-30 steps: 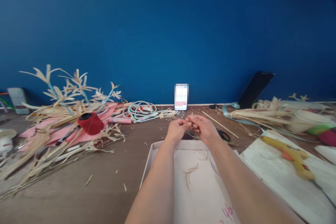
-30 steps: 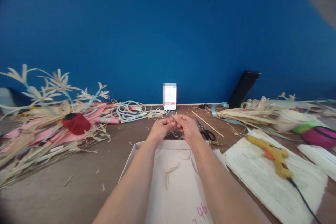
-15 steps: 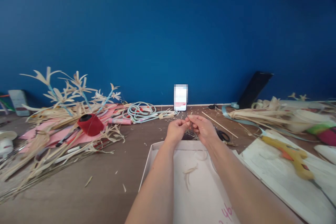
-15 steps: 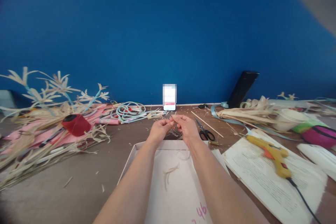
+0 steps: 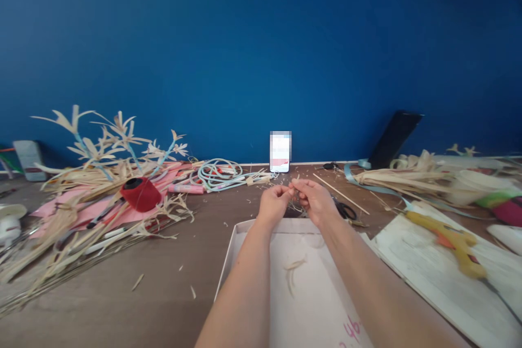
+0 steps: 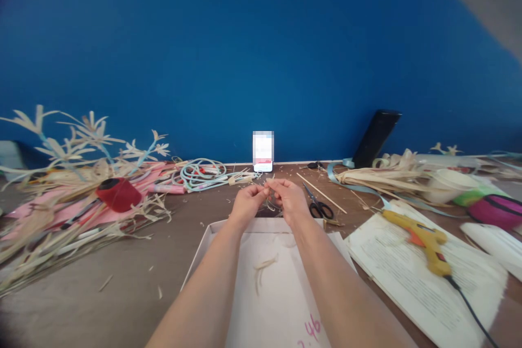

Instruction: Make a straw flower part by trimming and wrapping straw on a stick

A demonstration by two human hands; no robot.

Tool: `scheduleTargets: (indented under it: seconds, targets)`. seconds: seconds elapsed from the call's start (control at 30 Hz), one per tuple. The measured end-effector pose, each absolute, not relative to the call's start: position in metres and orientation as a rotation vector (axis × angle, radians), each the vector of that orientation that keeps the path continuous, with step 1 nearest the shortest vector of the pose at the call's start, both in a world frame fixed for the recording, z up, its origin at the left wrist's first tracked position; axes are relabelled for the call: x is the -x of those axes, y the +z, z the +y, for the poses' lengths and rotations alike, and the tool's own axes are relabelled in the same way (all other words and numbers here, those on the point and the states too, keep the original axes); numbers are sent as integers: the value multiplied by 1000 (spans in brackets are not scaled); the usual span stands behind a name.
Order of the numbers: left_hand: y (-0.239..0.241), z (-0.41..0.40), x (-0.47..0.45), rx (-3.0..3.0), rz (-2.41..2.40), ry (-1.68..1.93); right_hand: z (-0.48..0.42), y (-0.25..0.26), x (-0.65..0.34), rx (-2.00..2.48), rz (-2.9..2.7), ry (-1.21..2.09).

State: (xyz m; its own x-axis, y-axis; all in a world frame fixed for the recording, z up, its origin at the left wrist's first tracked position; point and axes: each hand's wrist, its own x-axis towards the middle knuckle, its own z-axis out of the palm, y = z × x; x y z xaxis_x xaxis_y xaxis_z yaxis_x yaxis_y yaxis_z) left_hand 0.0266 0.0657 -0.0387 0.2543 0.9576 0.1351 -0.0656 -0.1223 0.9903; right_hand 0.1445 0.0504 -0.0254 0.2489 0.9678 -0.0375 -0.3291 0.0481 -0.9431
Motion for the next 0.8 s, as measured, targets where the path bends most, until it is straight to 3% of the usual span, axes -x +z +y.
scheduleTargets:
  seconds: [0.8]
  targets:
    - [-36,64,-25,-1401,925,1115,47,-21,-151,932,-806,1272]
